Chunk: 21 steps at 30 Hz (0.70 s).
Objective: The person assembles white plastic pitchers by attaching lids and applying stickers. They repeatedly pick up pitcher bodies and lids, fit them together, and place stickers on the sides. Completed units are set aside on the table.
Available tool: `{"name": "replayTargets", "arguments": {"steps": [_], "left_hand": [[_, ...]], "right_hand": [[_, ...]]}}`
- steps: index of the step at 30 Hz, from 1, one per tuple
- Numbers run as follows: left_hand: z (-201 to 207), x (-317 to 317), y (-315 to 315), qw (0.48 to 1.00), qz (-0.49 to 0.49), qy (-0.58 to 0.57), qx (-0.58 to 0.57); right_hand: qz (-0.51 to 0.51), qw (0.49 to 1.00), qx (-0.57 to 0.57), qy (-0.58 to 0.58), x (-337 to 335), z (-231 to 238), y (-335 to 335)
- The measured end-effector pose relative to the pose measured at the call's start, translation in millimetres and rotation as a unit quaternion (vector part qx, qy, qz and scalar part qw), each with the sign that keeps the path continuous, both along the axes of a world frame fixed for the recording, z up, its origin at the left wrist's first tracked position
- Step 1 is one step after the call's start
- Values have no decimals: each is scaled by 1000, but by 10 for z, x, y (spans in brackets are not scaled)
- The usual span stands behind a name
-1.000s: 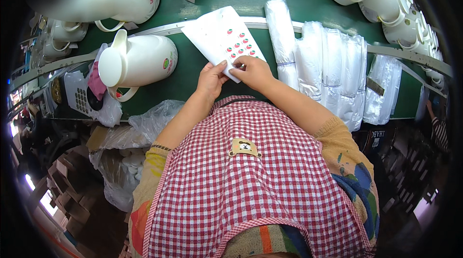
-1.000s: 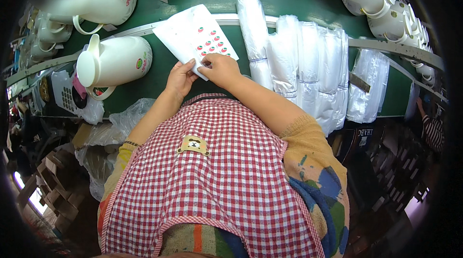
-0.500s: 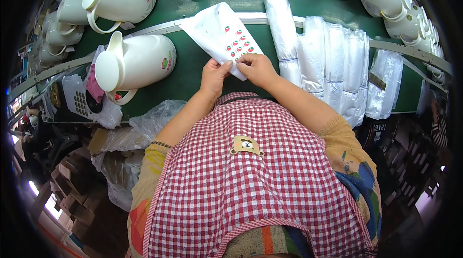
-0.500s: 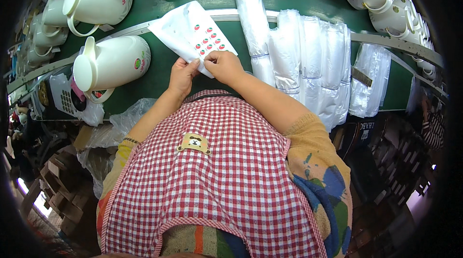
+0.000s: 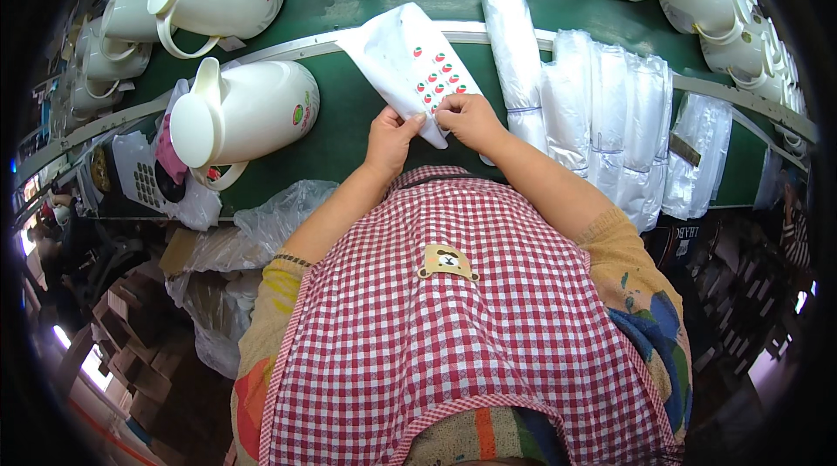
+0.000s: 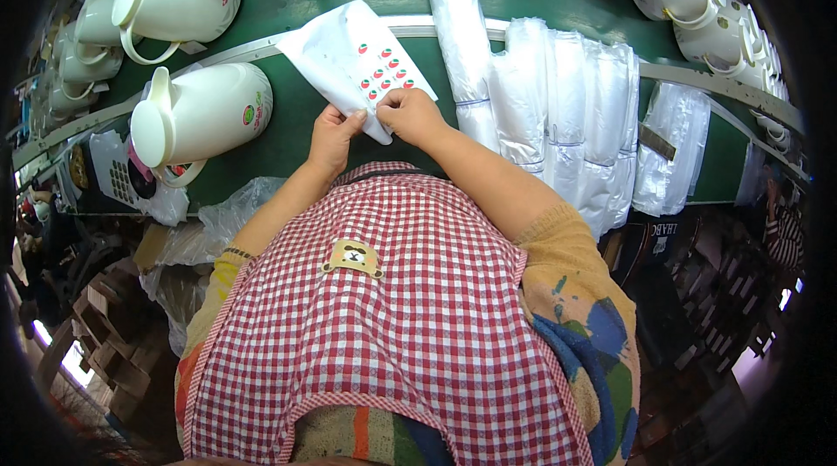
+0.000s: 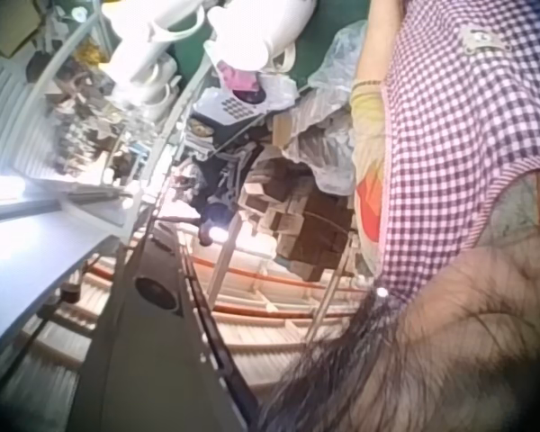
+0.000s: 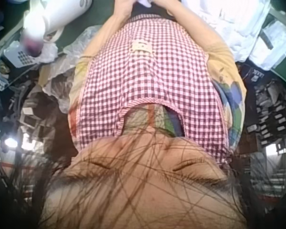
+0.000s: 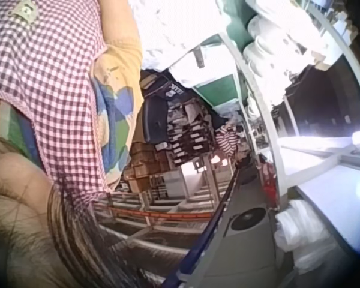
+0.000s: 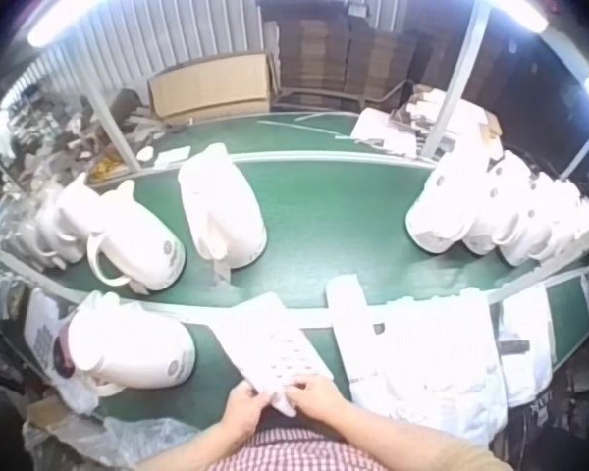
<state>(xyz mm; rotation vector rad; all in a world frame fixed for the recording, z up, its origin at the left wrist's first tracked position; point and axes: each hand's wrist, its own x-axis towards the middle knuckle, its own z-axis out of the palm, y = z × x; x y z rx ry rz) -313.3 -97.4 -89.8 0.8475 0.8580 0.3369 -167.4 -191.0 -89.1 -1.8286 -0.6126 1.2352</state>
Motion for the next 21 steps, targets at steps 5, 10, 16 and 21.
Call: {"name": "replayTargets", "arguments": {"steps": [5,10,16,21], "left_hand": [[-84,-26,59,998,8,69,-10],[-39,61,91,992,55,104,-48],[135,269,46,996,16,63,-60],[-102,122,106,987,31,-32,-151]], "right_hand": [[-91,994,-11,60,82,161,-4],[14,941,192,-278,61,671,66],[286,737,382,-478,-269,763,298],[334,764,355,-422,-312,789,256]]}}
